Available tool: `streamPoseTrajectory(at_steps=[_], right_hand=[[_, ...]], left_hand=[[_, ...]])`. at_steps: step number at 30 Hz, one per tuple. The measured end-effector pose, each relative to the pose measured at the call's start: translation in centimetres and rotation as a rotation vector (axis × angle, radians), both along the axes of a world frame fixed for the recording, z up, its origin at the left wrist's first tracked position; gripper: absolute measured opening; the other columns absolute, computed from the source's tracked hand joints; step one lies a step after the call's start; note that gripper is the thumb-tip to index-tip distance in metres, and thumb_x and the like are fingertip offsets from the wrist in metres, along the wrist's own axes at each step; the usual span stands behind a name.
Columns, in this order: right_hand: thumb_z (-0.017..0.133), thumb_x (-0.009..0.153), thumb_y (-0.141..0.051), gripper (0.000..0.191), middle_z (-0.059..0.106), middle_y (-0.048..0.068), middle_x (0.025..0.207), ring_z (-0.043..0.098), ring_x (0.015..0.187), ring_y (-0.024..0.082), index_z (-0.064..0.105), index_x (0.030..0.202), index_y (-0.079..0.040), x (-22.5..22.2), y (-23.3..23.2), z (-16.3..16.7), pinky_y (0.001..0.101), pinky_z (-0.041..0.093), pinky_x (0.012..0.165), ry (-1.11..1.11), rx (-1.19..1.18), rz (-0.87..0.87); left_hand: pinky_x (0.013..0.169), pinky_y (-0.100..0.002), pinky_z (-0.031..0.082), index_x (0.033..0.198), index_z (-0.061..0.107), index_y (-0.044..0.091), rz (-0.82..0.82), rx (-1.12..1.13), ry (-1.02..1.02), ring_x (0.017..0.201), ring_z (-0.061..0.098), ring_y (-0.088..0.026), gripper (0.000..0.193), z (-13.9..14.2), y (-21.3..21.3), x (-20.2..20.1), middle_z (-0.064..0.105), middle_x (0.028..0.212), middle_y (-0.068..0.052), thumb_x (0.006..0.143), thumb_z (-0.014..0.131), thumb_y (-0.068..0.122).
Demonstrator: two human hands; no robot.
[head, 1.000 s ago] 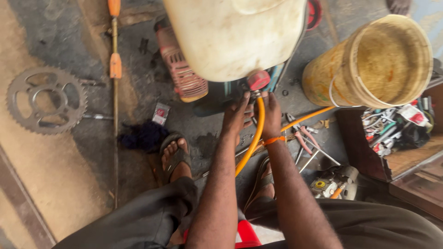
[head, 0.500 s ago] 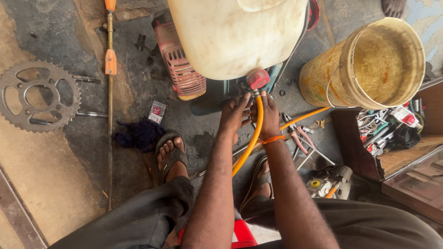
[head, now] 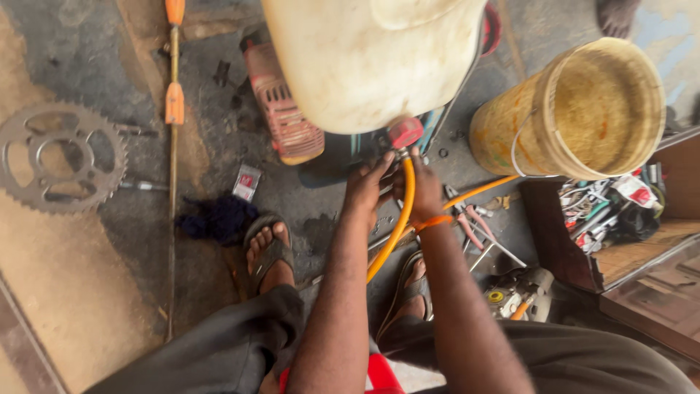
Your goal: The person sits on the floor and cleans a metal fitting with a cloth. They then attach a yellow hose to a pump assembly and use a wrench to tighten the connection. The person continues to adjust the hose and fittings on the pump.
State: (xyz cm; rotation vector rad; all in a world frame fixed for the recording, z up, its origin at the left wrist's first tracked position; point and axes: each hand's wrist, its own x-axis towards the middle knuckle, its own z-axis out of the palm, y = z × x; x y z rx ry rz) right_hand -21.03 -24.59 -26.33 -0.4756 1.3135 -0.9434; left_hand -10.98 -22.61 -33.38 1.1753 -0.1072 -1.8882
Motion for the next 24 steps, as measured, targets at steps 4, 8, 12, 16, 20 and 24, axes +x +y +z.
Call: streamPoseTrajectory(at_steps=[4,8,12,16,20,24], right_hand=[[0.057,0.107,-0.035,0.031,0.060,0.001,0.078,0.054,0.062,0.008,0.057,0.106,-0.005,1.2,0.7,0.7,0.0246,0.045,0.054,0.325,-0.322,0.055],[0.054,0.109,-0.037,0.035,0.057,0.000,0.072,0.049,0.055,0.008,0.060,0.103,-0.002,1.5,0.3,1.3,0.0242,0.038,0.047,0.197,-0.228,-0.026],[0.052,0.106,-0.034,0.030,0.058,0.000,0.071,0.053,0.055,0.008,0.059,0.104,-0.005,1.4,0.0,1.8,0.0239,0.041,0.046,0.175,-0.165,0.059],[0.056,0.107,-0.032,0.026,0.058,-0.001,0.073,0.052,0.058,0.006,0.057,0.105,-0.006,1.9,0.2,1.9,0.0238,0.043,0.050,0.303,-0.241,0.010],[0.054,0.108,-0.036,0.031,0.049,-0.002,0.067,0.044,0.050,0.007,0.059,0.104,-0.006,2.1,0.2,2.0,0.0235,0.033,0.042,0.070,-0.160,-0.057],[0.052,0.108,-0.037,0.034,0.053,0.000,0.070,0.049,0.055,0.008,0.058,0.103,-0.003,1.4,0.2,2.2,0.0246,0.039,0.047,0.334,-0.196,0.075]], left_hand=[[0.072,-0.032,0.053,0.104,0.066,0.014,-0.013,-0.002,-0.067,0.088,0.071,-0.013,0.041,0.6,0.0,0.0,0.074,0.103,0.000,0.084,0.077,0.048],[0.072,-0.031,0.051,0.100,0.065,0.014,-0.030,0.029,-0.109,0.086,0.066,-0.012,0.043,0.6,-0.1,-0.2,0.074,0.102,-0.001,0.085,0.078,0.052],[0.072,-0.032,0.051,0.095,0.063,0.017,-0.056,0.054,-0.158,0.084,0.063,-0.011,0.043,0.4,-0.2,-0.3,0.073,0.098,0.002,0.083,0.077,0.056],[0.069,-0.033,0.052,0.087,0.065,0.016,-0.078,0.094,-0.264,0.079,0.065,-0.008,0.042,0.6,-0.1,-0.2,0.071,0.085,0.005,0.079,0.079,0.055],[0.064,-0.041,0.044,0.082,0.073,0.008,-0.123,-0.003,-0.511,0.067,0.058,-0.020,0.055,0.9,-0.2,0.0,0.065,0.073,-0.005,0.082,0.078,0.063],[0.072,-0.046,0.054,0.077,0.077,0.004,-0.315,0.012,-0.859,0.071,0.071,-0.028,0.071,1.0,-0.6,0.3,0.075,0.075,-0.016,0.081,0.067,0.075]])
